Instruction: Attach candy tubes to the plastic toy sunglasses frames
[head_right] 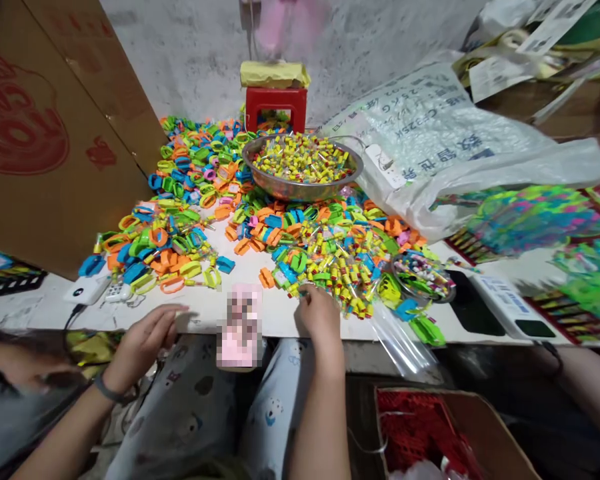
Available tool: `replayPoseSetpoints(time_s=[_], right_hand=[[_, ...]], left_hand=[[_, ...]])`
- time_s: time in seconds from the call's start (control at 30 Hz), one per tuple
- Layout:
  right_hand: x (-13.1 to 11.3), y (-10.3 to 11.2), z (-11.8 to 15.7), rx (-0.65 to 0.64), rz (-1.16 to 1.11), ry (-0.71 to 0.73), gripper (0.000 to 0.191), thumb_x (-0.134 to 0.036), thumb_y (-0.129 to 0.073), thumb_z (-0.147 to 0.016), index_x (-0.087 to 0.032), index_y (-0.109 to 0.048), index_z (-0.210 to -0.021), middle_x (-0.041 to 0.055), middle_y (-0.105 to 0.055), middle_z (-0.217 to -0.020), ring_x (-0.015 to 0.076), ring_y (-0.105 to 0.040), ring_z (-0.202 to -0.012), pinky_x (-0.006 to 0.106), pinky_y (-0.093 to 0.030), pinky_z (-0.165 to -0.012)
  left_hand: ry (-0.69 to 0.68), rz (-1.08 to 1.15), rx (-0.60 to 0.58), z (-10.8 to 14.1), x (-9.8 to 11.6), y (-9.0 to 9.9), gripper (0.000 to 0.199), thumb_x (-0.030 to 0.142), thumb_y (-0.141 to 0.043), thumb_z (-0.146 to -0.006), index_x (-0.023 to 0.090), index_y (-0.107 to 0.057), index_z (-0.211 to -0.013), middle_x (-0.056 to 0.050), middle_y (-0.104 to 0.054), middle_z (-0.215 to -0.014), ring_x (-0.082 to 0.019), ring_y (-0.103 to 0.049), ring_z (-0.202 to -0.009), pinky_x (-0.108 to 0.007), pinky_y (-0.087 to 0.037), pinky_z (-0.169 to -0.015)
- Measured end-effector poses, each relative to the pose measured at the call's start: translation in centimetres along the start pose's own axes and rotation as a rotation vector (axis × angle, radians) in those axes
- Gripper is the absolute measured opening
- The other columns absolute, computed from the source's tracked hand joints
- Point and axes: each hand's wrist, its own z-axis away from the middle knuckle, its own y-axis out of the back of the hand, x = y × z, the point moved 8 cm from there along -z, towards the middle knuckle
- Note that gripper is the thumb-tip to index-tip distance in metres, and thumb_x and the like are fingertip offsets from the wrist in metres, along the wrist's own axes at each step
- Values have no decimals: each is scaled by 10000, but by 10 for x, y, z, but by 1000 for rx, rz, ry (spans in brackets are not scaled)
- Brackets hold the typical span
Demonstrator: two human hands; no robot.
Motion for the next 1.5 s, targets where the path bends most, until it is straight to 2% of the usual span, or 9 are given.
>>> replayPoseSetpoints(time_s=[0.1,0.2,0.37,0.5,0.8,0.93,1.07,1.27,1.5], right_hand=[[-9,-6,-1,-9,9,44,278,-166,-530,-859,-252,-673,-1081,86,-660,-1063,272,-592,-1022,319,-370,-749],[-20,-10,0,-18,27,96,246,-242,-590,-850,-252,-658,-1086,105,-622,-1077,299,-568,-1044,348,-376,-777],[-30,-18,-1,35,1,186,198,-326,-668,-821,-221,-648,-987,104,-588,-1038,290,-552,-1009,361,-384,-795],[-34,-22,-4,75,-108,323,116,-270,-647,-828,-216,-650,-931,73,-573,-942,245,-557,-901,331,-406,-757],[-34,19,2,406,-729,483,127,-343,-526,-916,-226,-573,-904,78,-606,-991,241,-581,-992,388,-451,-878],[-44,10,3,292,-1050,429,140,-381,-520,-936,-249,-502,-980,47,-659,-988,200,-625,-944,345,-471,-826],[-61,2,8,199,-1077,420,180,-422,-543,-917,-247,-507,-936,-8,-586,-780,174,-584,-759,306,-455,-715],[-95,-13,19,-42,-1135,506,161,-397,-523,-920,-243,-516,-964,12,-598,-846,173,-599,-800,299,-461,-718],[-111,-10,29,-96,-1054,600,106,-308,-562,-884,-241,-559,-966,30,-634,-961,185,-600,-941,312,-467,-860]], left_hand=[[-158,-68,-119,-31,36,-27,461,404,-433,-936,201,-477,-1348,-52,-667,-944,-136,-587,-653,-255,-491,-618],[-427,-239,-217,-68,79,-70,338,326,-476,-912,199,-624,-1188,-107,-619,-1174,-210,-602,-1026,-345,-483,-915],[-475,-392,-280,-131,97,-136,264,254,-647,-780,184,-697,-1030,-108,-657,-1113,-271,-580,-1077,-410,-420,-997],[-379,-343,-295,-157,85,-153,188,345,-686,-746,160,-694,-782,-77,-676,-839,-247,-624,-862,-367,-473,-851],[-246,89,-110,-127,79,-87,331,393,-683,-764,166,-604,-992,-63,-670,-989,-179,-639,-854,-298,-506,-771],[-52,593,-82,-86,64,-61,610,337,-837,-613,184,-584,-1146,-65,-672,-1079,-183,-648,-948,-304,-503,-867],[107,740,-100,-52,50,-52,527,346,-839,-645,167,-648,-1103,-62,-708,-1048,-168,-659,-930,-279,-496,-882],[97,681,-151,-44,60,-47,541,322,-864,-607,154,-656,-1077,-74,-728,-1016,-199,-686,-903,-319,-536,-859],[-32,561,-78,-48,71,-46,553,344,-858,-608,160,-586,-1053,-76,-719,-1002,-197,-687,-901,-320,-559,-819]])
